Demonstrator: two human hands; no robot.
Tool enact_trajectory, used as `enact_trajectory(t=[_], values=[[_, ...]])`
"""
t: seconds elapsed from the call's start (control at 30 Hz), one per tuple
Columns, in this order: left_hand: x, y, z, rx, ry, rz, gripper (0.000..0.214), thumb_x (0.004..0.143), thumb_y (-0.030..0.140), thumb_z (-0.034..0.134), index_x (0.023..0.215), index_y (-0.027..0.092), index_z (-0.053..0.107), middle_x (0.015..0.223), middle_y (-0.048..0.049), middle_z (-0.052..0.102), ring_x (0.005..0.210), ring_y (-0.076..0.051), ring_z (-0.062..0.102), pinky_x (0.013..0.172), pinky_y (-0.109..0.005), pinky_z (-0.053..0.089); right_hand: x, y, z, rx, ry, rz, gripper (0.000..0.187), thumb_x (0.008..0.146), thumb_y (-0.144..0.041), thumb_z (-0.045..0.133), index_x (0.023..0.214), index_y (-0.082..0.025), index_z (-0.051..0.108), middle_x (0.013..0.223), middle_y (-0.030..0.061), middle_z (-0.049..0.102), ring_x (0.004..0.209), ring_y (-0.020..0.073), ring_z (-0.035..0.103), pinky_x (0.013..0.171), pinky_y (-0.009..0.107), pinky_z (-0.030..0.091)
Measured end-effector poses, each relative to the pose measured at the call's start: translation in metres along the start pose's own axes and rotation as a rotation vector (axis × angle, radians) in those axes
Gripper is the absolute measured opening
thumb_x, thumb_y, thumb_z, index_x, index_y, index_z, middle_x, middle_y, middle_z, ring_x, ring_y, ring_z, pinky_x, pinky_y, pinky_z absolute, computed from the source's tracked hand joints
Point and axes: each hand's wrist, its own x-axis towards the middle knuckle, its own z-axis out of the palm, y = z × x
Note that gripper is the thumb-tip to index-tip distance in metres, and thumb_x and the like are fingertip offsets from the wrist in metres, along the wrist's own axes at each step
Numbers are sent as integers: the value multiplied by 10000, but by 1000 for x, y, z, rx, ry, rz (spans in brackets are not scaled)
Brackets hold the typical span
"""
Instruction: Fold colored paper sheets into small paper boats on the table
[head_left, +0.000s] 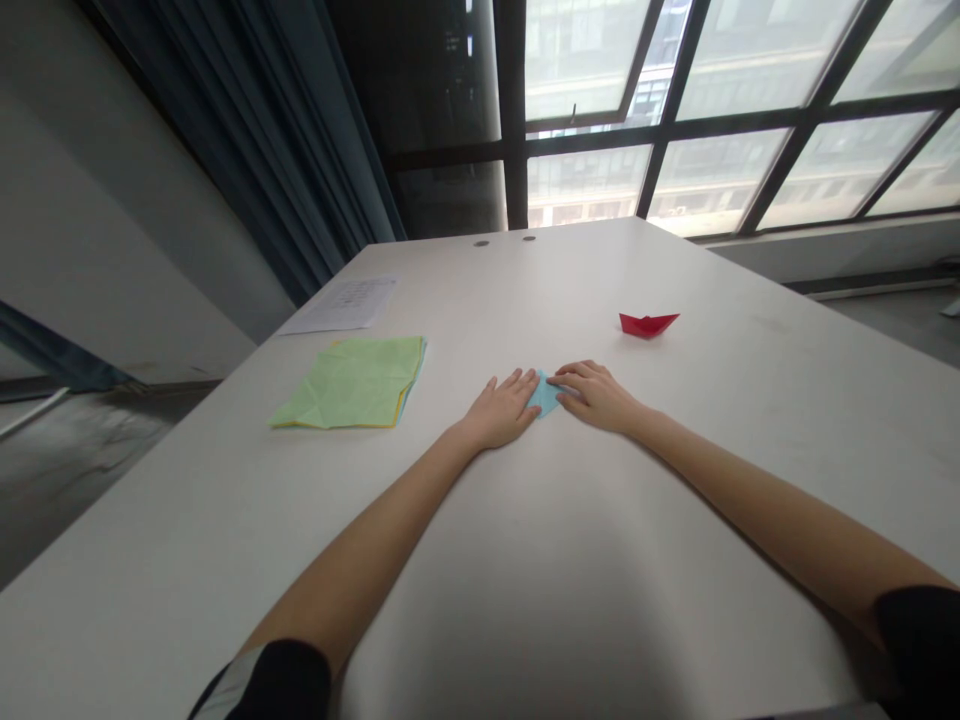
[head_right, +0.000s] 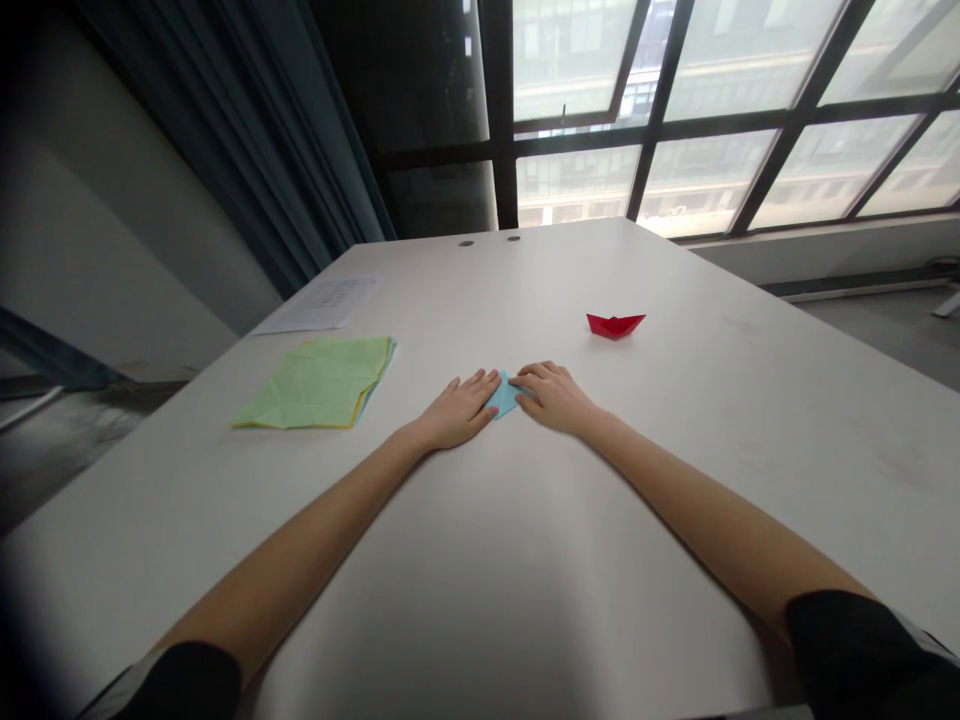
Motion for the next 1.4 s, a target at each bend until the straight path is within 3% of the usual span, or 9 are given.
enact_trajectory(t=[0.13,0.43,0.73,0.93,1.17,1.3,1.4], values=[[-2,6,-1,15,-65,-53,593,879,484,245,1399,208,172,1466,-87,173,1343,-264,150,1041,-529,158,0,-1,0,-3,-19,1,352,834,-300,459,1166,-238,561,1113,89,573,1029,249,480,886,433,363],[-4,13,0,1,-47,-157,604,869,503,261,1386,194,214,1469,-114,149,1334,-337,124,1014,-576,162,1,0,-1,107,-2,-64,314,821,-321,488,1095,-225,608,1060,90,614,1004,238,521,878,424,389],[-9,11,0,-67,100,-123,702,736,653,418,1245,171,394,1391,-150,331,1297,-317,249,1013,-539,213,2,1,-5,165,-32,-117,336,797,-322,516,1110,-225,592,1072,79,624,1003,229,545,897,418,390],[-11,12,-5,-58,232,-87,519,714,532,545,1107,193,537,1118,-107,528,1051,-257,494,920,-417,376,1,1,-2,158,-8,-100,284,821,-307,484,1056,-215,614,1044,85,629,985,223,547,883,413,399],[-9,5,-2,-161,306,-84,251,792,327,504,972,217,640,982,-57,603,947,-198,531,864,-344,414,3,0,-4,141,-12,-94,291,894,-272,349,963,-198,622,952,68,651,917,198,563,851,369,402],[-6,0,0,-245,346,-94,222,835,279,456,872,192,656,883,-47,653,870,-187,553,822,-330,428,3,-2,-5,133,9,-54,274,887,-271,355,887,-182,614,836,70,651,824,202,564,800,356,414],[-5,-1,0,-282,364,-113,186,817,243,486,924,201,633,870,-30,663,875,-188,552,818,-325,428,2,-3,-6,157,41,3,211,860,-258,407,919,-181,594,834,65,650,820,205,557,777,346,423]])
